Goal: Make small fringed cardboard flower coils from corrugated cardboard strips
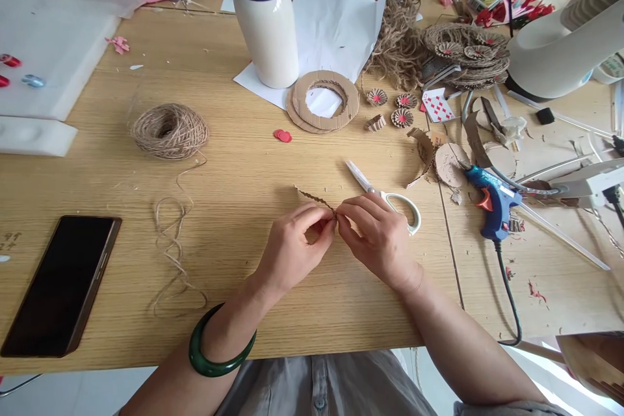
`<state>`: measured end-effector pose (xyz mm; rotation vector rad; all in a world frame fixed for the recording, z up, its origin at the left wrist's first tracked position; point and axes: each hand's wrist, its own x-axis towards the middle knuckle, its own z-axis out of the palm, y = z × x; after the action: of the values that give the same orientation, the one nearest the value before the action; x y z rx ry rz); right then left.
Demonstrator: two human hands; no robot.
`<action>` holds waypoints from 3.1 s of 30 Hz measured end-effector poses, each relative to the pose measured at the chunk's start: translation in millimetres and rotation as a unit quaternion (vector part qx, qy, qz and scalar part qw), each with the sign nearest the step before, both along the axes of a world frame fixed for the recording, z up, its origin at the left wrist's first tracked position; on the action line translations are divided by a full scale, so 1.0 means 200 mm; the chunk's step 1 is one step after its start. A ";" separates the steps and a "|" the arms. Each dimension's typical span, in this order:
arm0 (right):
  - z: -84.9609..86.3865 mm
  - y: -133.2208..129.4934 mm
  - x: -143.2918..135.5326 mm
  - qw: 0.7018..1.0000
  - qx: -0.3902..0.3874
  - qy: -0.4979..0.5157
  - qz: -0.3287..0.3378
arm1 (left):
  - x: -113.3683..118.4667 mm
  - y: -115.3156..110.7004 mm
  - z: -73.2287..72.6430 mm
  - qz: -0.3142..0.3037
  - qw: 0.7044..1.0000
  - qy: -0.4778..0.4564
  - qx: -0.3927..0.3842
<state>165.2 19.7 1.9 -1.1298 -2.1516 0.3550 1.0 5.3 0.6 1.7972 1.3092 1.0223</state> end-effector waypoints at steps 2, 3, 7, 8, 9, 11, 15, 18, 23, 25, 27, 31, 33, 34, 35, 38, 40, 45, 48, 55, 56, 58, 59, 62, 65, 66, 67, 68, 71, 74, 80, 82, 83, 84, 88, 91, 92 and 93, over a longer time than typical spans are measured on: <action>0.00 0.00 0.00 1.000 -0.020 0.015 -0.012 | 0.00 0.00 0.00 -0.002 1.000 -0.019 -0.025; 0.00 0.00 0.00 0.999 -0.040 0.029 -0.023 | 0.00 0.00 0.01 -0.003 0.999 -0.031 -0.042; 0.00 0.01 0.01 0.983 -0.131 0.098 -0.087 | -0.01 0.00 0.02 0.001 0.989 -0.083 -0.124; 0.00 0.01 0.01 0.978 -0.145 0.110 -0.100 | -0.01 0.00 0.03 0.004 0.985 -0.094 -0.143; 0.00 0.01 0.01 0.974 -0.156 0.119 -0.110 | -0.02 0.00 0.03 0.008 0.981 -0.106 -0.160; 0.01 0.00 0.01 0.969 -0.165 0.141 -0.115 | -0.02 0.00 0.03 0.018 0.974 -0.130 -0.182; 0.03 0.00 0.00 0.975 -0.123 0.171 -0.069 | -0.02 -0.01 0.02 0.035 0.968 -0.157 -0.192; 0.03 0.00 -0.01 0.989 -0.070 0.126 -0.035 | -0.01 -0.01 0.02 0.036 0.972 -0.155 -0.172; 0.00 0.00 -0.01 0.995 -0.043 0.091 -0.024 | -0.01 0.00 0.02 0.029 0.994 -0.074 -0.081; 0.00 0.00 -0.01 0.997 -0.039 0.072 -0.014 | -0.01 0.00 0.02 0.021 0.999 -0.028 -0.026; 0.00 0.00 0.00 0.999 -0.026 0.041 -0.004 | -0.01 0.00 0.01 0.013 1.000 0.010 0.019; 0.00 -0.01 0.00 0.999 0.019 -0.028 -0.005 | -0.01 0.00 0.00 0.004 0.998 0.047 0.045; 0.00 -0.01 -0.01 0.998 0.031 -0.045 -0.015 | 0.00 0.00 0.00 0.002 0.999 0.038 0.032; 0.00 -0.01 -0.01 0.998 0.031 -0.043 -0.022 | 0.00 -0.01 0.00 0.002 0.999 0.027 0.022; 0.00 -0.01 -0.01 0.999 0.026 -0.034 -0.030 | 0.00 -0.01 0.00 0.002 1.000 0.014 0.008; 0.00 0.00 -0.01 0.998 -0.013 0.024 -0.058 | 0.00 -0.01 0.02 0.004 0.998 -0.033 -0.053; 0.00 0.00 0.00 0.993 -0.055 0.062 -0.082 | -0.01 -0.01 0.03 0.009 0.993 -0.060 -0.102; 0.01 0.01 0.01 0.942 -0.242 0.195 -0.127 | -0.02 -0.01 0.03 0.022 0.971 -0.147 -0.186; 0.03 0.02 0.01 0.858 -0.396 0.309 -0.105 | -0.02 -0.01 0.02 0.010 0.952 -0.212 -0.220; 0.05 0.03 0.00 0.758 -0.500 0.416 -0.039 | -0.02 0.00 0.03 -0.003 0.952 -0.205 -0.229; 0.05 0.03 -0.01 0.759 -0.496 0.420 -0.044 | -0.02 0.00 0.03 0.003 0.955 -0.196 -0.222; 0.05 0.03 0.00 0.765 -0.488 0.416 -0.057 | -0.02 0.00 0.03 0.018 0.962 -0.182 -0.205; 0.05 0.02 0.00 0.769 -0.485 0.411 -0.062 | -0.02 0.00 0.03 0.023 0.964 -0.179 -0.196; 0.06 0.02 -0.01 0.777 -0.482 0.400 -0.061 | -0.01 0.00 0.02 0.029 0.964 -0.187 -0.185; 0.06 0.02 -0.01 0.787 -0.472 0.392 -0.060 | -0.01 0.00 0.01 0.039 0.951 -0.222 -0.210; 0.06 0.02 -0.01 0.794 -0.467 0.385 -0.064 | -0.02 0.00 0.01 0.044 0.944 -0.238 -0.223; 0.06 0.02 -0.01 0.801 -0.461 0.375 -0.068 | -0.02 0.01 0.01 0.049 0.937 -0.253 -0.236; 0.06 0.02 -0.01 0.809 -0.455 0.364 -0.072 | -0.02 0.01 0.00 0.054 0.931 -0.265 -0.247; 0.04 0.02 -0.01 0.829 -0.420 0.356 -0.091 | -0.01 0.02 0.00 0.073 0.921 -0.281 -0.261; 0.04 0.01 -0.01 0.845 -0.377 0.365 -0.106 | -0.01 0.02 0.00 0.078 0.919 -0.287 -0.257; 0.05 0.01 -0.03 0.808 -0.463 0.361 -0.044 | -0.01 0.01 0.00 0.055 0.925 -0.289 -0.241; 0.05 0.01 -0.03 0.792 -0.464 0.394 -0.053 | -0.01 0.01 0.00 0.041 0.929 -0.279 -0.240; 0.05 0.01 -0.03 0.789 -0.458 0.404 -0.062 | -0.01 0.01 0.00 0.034 0.931 -0.272 -0.241; 0.04 0.01 -0.03 0.789 -0.452 0.411 -0.068 | -0.01 0.01 0.00 0.030 0.933 -0.265 -0.241; 0.04 0.01 -0.02 0.805 -0.432 0.399 -0.081 | -0.01 0.01 0.01 0.047 0.947 -0.233 -0.214; 0.05 0.01 -0.02 0.817 -0.427 0.376 -0.093 | -0.01 0.01 0.02 0.062 0.957 -0.212 -0.190; 0.05 0.01 -0.02 0.816 -0.431 0.374 -0.094 | -0.01 0.01 0.02 0.064 0.958 -0.208 -0.186; 0.05 0.00 -0.02 0.813 -0.435 0.375 -0.093 | -0.01 0.01 0.02 0.065 0.959 -0.205 -0.185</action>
<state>160.4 20.5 12.2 -1.3226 -1.1235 1.5141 -1.0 6.5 5.0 1.1591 1.2646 1.0667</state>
